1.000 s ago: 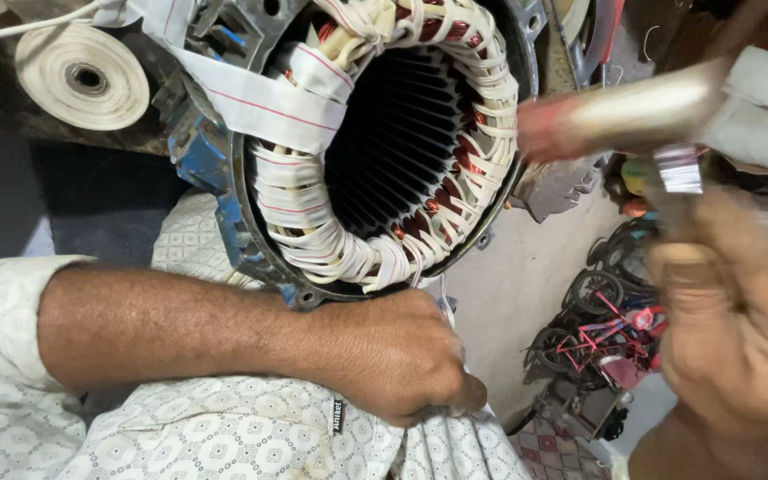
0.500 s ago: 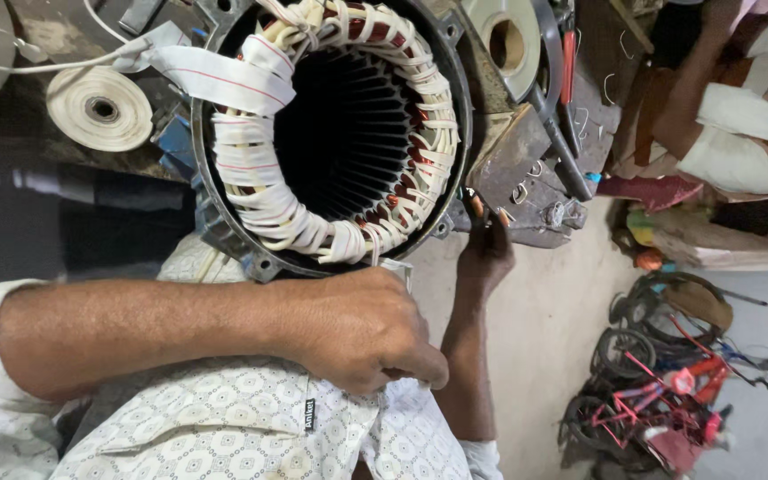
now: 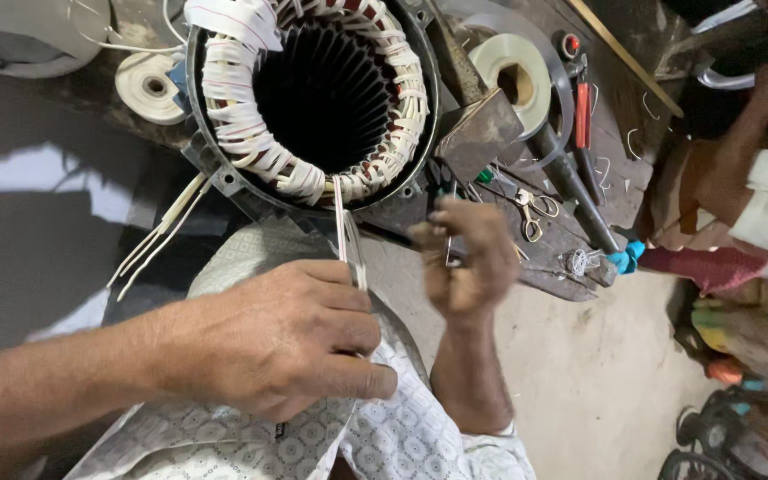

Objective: The person secures the windings of a motor stator by wrapping white insulating tape around the coil ends and tapping them with a hammer. They repeatedly wrap, cut, and tap the tape to secure the windings in place.

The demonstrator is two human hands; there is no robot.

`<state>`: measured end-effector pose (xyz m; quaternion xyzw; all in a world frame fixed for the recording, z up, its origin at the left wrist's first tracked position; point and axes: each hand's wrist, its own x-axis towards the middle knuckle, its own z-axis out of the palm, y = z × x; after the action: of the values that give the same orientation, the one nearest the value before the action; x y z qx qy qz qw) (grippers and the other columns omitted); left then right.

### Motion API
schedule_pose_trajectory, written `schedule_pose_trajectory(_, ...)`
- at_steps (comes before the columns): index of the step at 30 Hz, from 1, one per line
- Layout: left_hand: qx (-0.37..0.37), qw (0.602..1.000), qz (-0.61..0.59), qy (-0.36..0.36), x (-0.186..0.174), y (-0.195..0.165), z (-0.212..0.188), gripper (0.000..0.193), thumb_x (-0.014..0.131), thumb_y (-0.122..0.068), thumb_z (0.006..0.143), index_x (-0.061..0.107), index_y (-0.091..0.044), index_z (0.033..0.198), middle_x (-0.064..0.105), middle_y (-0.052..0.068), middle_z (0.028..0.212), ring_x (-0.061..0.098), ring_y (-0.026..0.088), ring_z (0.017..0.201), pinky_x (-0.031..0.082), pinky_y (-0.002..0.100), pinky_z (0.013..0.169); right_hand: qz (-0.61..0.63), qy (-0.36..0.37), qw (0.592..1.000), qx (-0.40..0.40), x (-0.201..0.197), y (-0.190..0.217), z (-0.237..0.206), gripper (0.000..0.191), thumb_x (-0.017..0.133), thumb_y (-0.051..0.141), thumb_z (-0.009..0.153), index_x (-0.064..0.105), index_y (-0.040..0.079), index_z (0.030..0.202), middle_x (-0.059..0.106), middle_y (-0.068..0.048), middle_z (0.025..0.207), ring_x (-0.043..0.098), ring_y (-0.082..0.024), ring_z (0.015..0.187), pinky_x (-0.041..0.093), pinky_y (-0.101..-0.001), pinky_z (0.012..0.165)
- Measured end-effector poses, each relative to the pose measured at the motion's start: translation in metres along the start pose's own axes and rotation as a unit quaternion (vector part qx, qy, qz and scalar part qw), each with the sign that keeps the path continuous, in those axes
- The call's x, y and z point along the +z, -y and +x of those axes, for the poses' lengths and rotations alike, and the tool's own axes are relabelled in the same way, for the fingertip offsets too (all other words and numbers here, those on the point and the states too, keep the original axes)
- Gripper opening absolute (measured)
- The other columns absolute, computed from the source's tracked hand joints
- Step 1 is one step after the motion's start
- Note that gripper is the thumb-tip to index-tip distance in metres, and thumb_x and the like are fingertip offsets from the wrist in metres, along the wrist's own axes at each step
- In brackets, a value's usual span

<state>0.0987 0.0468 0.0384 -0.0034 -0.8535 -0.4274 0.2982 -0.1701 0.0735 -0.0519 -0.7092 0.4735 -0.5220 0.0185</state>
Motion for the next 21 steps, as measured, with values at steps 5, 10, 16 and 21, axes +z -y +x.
schedule_pose_trajectory(5, -0.003, 0.997, 0.033, 0.076, 0.012, -0.038, 0.026, 0.038, 0.07, -0.021, 0.081, 0.071, -0.016, 0.118, 0.066, 0.009, 0.105, 0.062, 0.027, 0.103, 0.049, 0.045, 0.091, 0.03, 0.202, 0.978, -0.049, 0.031, 0.039, 0.023, 0.03, 0.076, 0.014, 0.101, 0.067, 0.014, 0.129, 0.071, -0.002, 0.105, 0.07, -0.015, 0.093, 0.06, -0.0302, 0.081)
schedule_pose_trajectory(10, -0.002, 0.955, 0.295, -0.04, -0.028, -0.059, 0.062, 0.037, 0.072, -0.02, 0.09, 0.07, -0.018, 0.128, 0.066, 0.014, 0.132, 0.057, 0.032, 0.127, 0.046, 0.045, 0.11, 0.191, 0.154, 0.966, 0.081, 0.027, 0.038, 0.026, 0.018, 0.064, 0.018, 0.111, 0.068, 0.012, 0.128, 0.072, -0.006, 0.108, 0.071, -0.013, 0.096, 0.061, -0.0263, 0.083)
schedule_pose_trajectory(16, -0.285, 0.846, 0.434, 0.123, -0.052, 0.02, 0.052, 0.021, 0.068, -0.007, 0.089, 0.077, -0.012, 0.107, 0.076, 0.006, 0.106, 0.071, 0.024, 0.102, 0.058, 0.041, 0.088, 0.252, 0.123, 0.957, 0.072, 0.022, 0.024, 0.022, 0.018, 0.058, 0.02, 0.115, 0.066, 0.007, 0.125, 0.07, -0.007, 0.108, 0.068, -0.013, 0.089, 0.057, -0.0259, 0.078)
schedule_pose_trajectory(21, -0.334, 0.732, 0.508, 0.306, -0.045, 0.023, 0.073, 0.012, 0.073, -0.01, 0.084, 0.078, -0.015, 0.094, 0.076, 0.004, 0.099, 0.073, 0.021, 0.098, 0.062, 0.036, 0.081, 0.233, 0.144, 0.96, 0.051, 0.017, 0.02, 0.018, 0.016, 0.059, 0.018, 0.116, 0.065, 0.009, 0.126, 0.07, -0.008, 0.108, 0.069, -0.015, 0.094, 0.057, -0.0269, 0.075)
